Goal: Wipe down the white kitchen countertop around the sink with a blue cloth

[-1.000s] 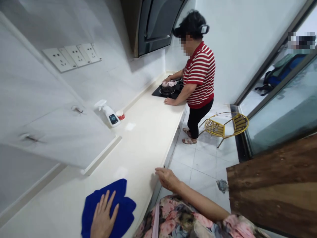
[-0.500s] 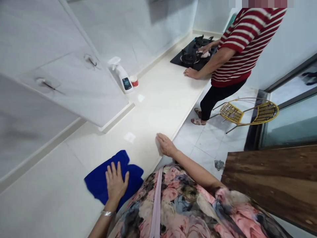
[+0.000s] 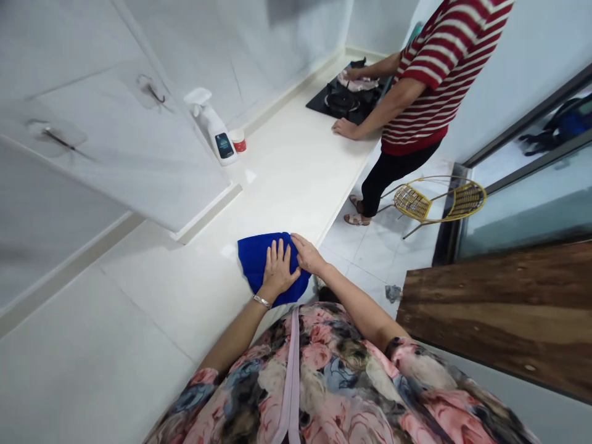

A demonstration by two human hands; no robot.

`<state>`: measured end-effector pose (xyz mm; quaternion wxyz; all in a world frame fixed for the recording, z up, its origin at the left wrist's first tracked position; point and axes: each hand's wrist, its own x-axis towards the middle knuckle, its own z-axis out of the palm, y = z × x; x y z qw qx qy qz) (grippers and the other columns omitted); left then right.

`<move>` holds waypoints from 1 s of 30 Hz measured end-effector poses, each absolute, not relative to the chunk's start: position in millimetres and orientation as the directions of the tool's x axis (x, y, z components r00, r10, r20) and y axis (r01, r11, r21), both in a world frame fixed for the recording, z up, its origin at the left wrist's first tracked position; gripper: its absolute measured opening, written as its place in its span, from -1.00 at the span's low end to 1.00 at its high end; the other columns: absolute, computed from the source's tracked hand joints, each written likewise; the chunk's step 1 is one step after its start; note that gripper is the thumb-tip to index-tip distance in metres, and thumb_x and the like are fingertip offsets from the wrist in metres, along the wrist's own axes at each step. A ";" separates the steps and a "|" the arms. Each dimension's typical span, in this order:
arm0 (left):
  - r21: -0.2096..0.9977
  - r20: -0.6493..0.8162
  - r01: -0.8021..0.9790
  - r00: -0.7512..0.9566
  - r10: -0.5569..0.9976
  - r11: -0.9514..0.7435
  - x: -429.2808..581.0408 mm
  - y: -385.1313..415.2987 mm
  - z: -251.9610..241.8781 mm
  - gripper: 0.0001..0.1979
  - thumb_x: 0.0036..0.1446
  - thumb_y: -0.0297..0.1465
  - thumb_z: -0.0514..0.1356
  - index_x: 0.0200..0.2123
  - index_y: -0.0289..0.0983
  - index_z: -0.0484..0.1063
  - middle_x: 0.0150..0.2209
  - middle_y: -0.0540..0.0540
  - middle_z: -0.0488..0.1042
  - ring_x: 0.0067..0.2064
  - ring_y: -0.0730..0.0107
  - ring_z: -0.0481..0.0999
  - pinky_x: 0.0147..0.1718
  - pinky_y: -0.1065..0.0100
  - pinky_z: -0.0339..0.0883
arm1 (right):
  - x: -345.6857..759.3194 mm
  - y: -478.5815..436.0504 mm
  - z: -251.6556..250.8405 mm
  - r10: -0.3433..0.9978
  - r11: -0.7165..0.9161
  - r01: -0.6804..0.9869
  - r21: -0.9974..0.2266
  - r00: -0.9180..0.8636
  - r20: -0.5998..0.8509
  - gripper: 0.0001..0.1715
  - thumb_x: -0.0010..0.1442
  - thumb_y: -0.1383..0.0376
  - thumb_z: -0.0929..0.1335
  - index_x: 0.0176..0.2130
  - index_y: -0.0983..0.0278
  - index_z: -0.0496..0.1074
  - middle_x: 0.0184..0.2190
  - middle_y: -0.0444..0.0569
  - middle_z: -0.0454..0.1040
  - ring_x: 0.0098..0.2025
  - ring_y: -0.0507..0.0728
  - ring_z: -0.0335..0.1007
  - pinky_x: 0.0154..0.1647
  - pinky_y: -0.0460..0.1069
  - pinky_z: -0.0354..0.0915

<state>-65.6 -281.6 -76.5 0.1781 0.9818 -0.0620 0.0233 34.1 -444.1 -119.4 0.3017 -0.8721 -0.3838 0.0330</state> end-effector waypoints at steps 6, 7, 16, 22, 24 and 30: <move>0.335 0.106 -0.138 0.988 -0.108 -0.932 -80.1 -266.2 -76.4 -0.29 0.42 -0.12 0.14 0.50 -0.32 0.21 0.58 -0.31 0.02 0.60 -0.13 -0.03 0.54 -0.17 -0.05 | 35.7 -441.7 -116.9 0.691 -0.542 0.664 -0.516 0.701 0.175 -0.16 0.19 0.49 0.21 0.43 0.53 0.24 0.46 0.33 0.26 0.53 0.26 0.14 0.57 0.27 0.20; 0.328 0.119 -0.138 0.987 -0.104 -0.935 -91.6 -259.5 -76.7 -0.31 0.44 -0.12 0.12 0.51 -0.28 0.22 0.58 -0.28 0.04 0.59 -0.09 0.00 0.54 -0.15 -0.02 | 29.6 -439.2 -118.4 0.676 -0.564 0.661 -0.496 0.714 0.182 -0.16 0.20 0.48 0.21 0.43 0.53 0.23 0.47 0.33 0.25 0.53 0.28 0.12 0.57 0.29 0.19; 0.283 0.087 0.284 0.944 0.319 -0.916 -268.5 -176.8 -75.2 -0.40 0.49 -0.13 0.04 0.49 -0.14 0.26 0.55 -0.16 0.13 0.57 -0.02 0.08 0.51 -0.15 0.11 | 8.4 -451.3 -137.1 0.636 -0.550 0.695 -0.463 0.708 0.307 -0.16 0.23 0.39 0.21 0.46 0.44 0.23 0.42 0.33 0.30 0.50 0.37 0.15 0.50 0.42 0.25; 0.260 0.013 0.766 0.606 0.795 -0.588 -410.6 -119.1 -61.2 -0.39 0.45 -0.12 0.07 0.45 -0.22 0.34 0.55 -0.24 0.14 0.57 -0.08 0.08 0.51 -0.15 0.05 | 20.7 -462.6 -152.9 0.685 -0.517 0.771 -0.371 0.633 0.361 -0.20 0.30 0.34 0.21 0.47 0.43 0.14 0.43 0.35 0.23 0.49 0.38 0.12 0.48 0.42 0.25; 0.248 0.014 0.880 0.414 0.910 -0.404 -455.2 -94.6 -57.4 -0.36 0.43 -0.11 0.08 0.44 -0.28 0.35 0.54 -0.30 0.16 0.57 -0.12 0.07 0.51 -0.14 0.03 | 21.2 -464.5 -150.9 0.697 -0.528 0.779 -0.337 0.625 0.353 -0.21 0.31 0.34 0.20 0.47 0.42 0.12 0.42 0.36 0.23 0.49 0.38 0.12 0.47 0.40 0.26; 0.208 -0.007 0.953 -0.225 0.974 0.222 -526.2 -13.3 -50.4 -0.23 0.46 -0.04 -0.03 0.52 -0.45 0.15 0.57 -0.47 0.01 0.59 -0.29 -0.05 0.50 -0.25 -0.09 | 17.5 -462.3 -139.8 0.731 -0.550 0.801 -0.236 0.599 0.328 -0.22 0.27 0.30 0.20 0.41 0.45 0.20 0.34 0.44 0.31 0.41 0.44 0.23 0.35 0.39 0.36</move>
